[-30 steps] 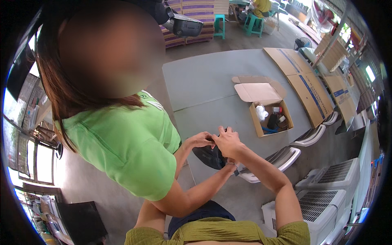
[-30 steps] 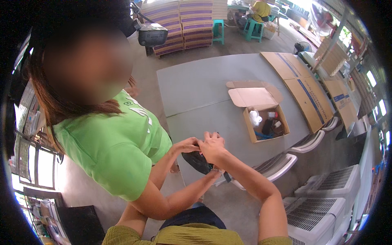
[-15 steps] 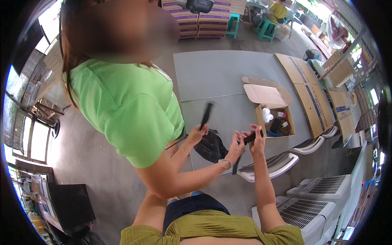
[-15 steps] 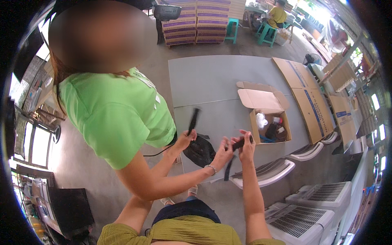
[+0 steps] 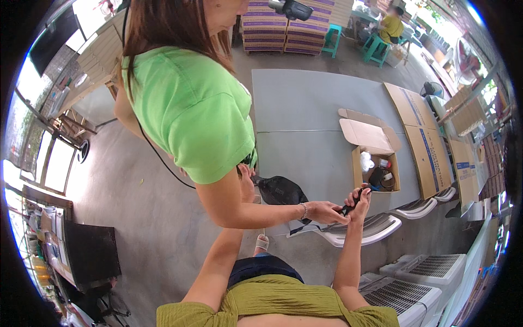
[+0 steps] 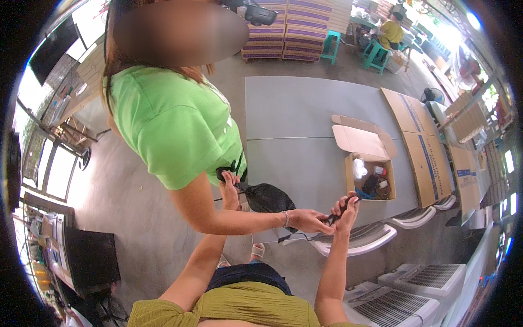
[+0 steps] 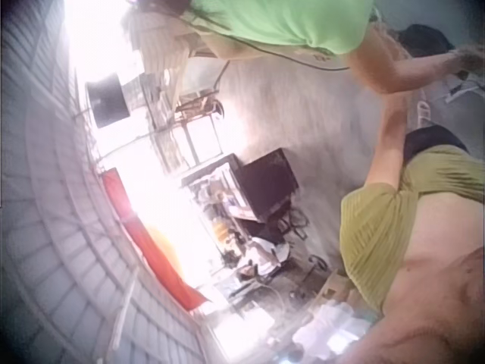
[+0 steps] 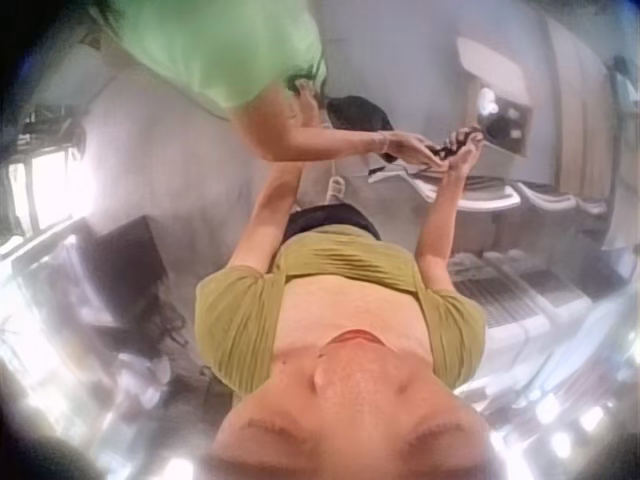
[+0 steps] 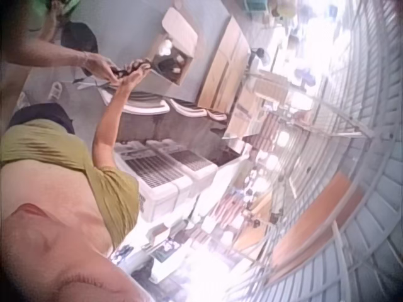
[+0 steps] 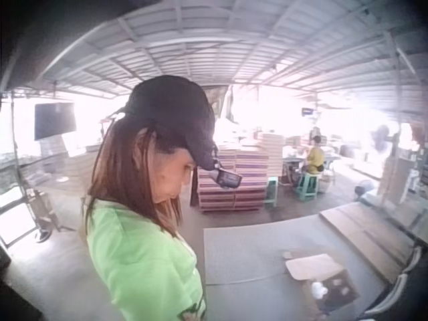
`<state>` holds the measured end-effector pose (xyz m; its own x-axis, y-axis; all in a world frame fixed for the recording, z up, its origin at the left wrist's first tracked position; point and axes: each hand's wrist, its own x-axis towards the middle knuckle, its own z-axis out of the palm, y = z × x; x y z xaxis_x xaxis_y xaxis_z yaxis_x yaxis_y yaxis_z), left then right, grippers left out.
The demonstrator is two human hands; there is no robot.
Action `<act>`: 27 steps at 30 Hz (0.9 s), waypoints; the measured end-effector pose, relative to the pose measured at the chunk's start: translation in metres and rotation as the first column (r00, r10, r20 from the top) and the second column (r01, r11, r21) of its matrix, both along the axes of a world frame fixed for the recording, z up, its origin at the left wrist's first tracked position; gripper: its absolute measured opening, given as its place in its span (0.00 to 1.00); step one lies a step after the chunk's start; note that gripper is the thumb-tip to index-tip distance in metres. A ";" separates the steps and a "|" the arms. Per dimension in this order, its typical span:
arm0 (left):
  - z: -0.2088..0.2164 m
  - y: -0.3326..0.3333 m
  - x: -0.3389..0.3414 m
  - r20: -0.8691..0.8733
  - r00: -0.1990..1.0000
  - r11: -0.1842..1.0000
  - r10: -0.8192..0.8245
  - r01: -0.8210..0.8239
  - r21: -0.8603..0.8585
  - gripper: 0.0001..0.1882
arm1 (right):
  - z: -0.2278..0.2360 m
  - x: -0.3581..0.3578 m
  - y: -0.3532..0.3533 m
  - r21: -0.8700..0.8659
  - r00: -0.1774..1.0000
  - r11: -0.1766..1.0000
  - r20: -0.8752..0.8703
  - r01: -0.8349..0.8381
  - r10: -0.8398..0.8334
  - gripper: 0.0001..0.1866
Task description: The person unpacks electronic components and accessories from a box, attaches a battery pack to a camera, secures the camera to a head mount, and finally fastens a waist strap on another person.
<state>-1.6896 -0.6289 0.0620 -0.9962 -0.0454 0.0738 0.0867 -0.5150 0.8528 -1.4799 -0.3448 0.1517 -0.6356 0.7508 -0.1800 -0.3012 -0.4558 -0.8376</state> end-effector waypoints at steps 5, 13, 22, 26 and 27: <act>0.003 -0.037 0.001 0.039 0.996 0.997 0.081 -0.082 0.003 0.20 | 0.009 0.001 0.003 -0.004 0.998 0.999 0.033 0.049 -0.049 0.21; 0.010 -0.075 0.009 0.047 0.988 0.988 0.149 -0.147 -0.043 0.20 | 0.005 -0.011 0.024 -0.164 0.999 0.986 -0.011 -0.034 0.032 0.21; 0.015 -0.116 0.017 0.070 0.973 0.971 0.221 -0.213 -0.105 0.20 | 0.000 -0.043 0.033 -0.232 1.000 0.972 0.002 -0.019 0.020 0.18; 0.023 -0.126 0.006 0.051 0.972 0.964 0.229 -0.220 -0.147 0.20 | 0.000 -0.047 0.029 -0.245 0.999 0.969 0.029 -0.023 0.031 0.19; 0.027 -0.129 0.002 0.046 0.972 0.962 0.230 -0.220 -0.159 0.20 | 0.000 -0.049 0.027 -0.254 0.999 0.967 0.036 -0.020 0.030 0.19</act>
<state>-1.6880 -0.7583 0.0889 -0.9644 -0.2622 0.0345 0.1289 -0.3521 0.9270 -1.5290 -0.3180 0.1515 -0.6425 0.6612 -0.3873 -0.2560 -0.6616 -0.7049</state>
